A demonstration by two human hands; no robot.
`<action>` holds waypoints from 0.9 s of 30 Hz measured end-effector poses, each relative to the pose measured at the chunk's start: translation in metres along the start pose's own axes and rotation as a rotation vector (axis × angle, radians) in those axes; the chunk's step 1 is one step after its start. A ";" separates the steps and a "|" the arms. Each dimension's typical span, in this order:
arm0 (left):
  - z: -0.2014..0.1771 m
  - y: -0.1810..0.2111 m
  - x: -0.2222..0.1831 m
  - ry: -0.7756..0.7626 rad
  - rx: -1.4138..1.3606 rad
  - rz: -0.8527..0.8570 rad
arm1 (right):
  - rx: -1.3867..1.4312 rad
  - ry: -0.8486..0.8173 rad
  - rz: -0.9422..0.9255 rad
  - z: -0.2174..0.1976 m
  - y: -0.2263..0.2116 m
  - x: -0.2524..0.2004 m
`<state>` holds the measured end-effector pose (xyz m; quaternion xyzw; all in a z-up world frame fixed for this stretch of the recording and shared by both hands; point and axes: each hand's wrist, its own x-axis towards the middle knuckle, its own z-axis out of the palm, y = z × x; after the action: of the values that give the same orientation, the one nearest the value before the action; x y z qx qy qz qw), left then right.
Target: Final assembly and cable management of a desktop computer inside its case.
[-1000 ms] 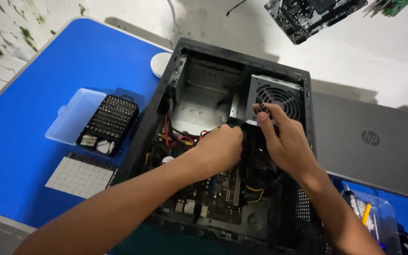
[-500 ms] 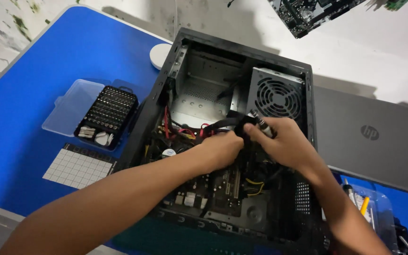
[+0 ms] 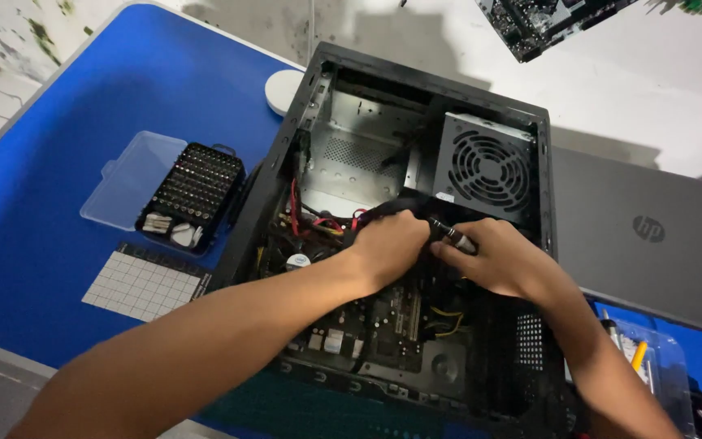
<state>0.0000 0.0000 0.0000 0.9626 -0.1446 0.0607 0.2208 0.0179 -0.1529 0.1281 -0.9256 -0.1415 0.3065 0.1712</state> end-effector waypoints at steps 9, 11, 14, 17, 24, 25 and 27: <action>-0.115 0.030 -0.008 -0.423 -0.206 -0.136 | 0.137 0.227 -0.301 -0.001 0.017 0.004; -0.155 0.043 -0.017 -0.386 -0.357 -0.122 | 0.224 0.296 -0.399 -0.009 0.007 -0.006; -0.206 0.052 -0.027 -0.369 -0.580 -0.161 | 0.265 0.412 -0.563 -0.026 -0.029 -0.024; -0.229 0.035 -0.032 -0.324 -0.603 -0.264 | 0.285 0.452 -0.654 -0.040 -0.068 -0.029; -0.286 -0.010 -0.075 -0.155 -0.447 -0.525 | 0.598 0.256 -0.957 -0.031 -0.153 -0.006; -0.290 -0.018 -0.084 -0.151 -0.446 -0.527 | 0.597 0.255 -0.961 -0.025 -0.164 -0.003; -0.296 -0.034 -0.102 -0.073 -0.327 -0.566 | 0.616 0.146 -0.967 -0.015 -0.181 0.003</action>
<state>-0.1023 0.1858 0.2329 0.9180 0.1130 -0.0616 0.3751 0.0008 0.0082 0.2107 -0.6819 -0.4406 0.1559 0.5626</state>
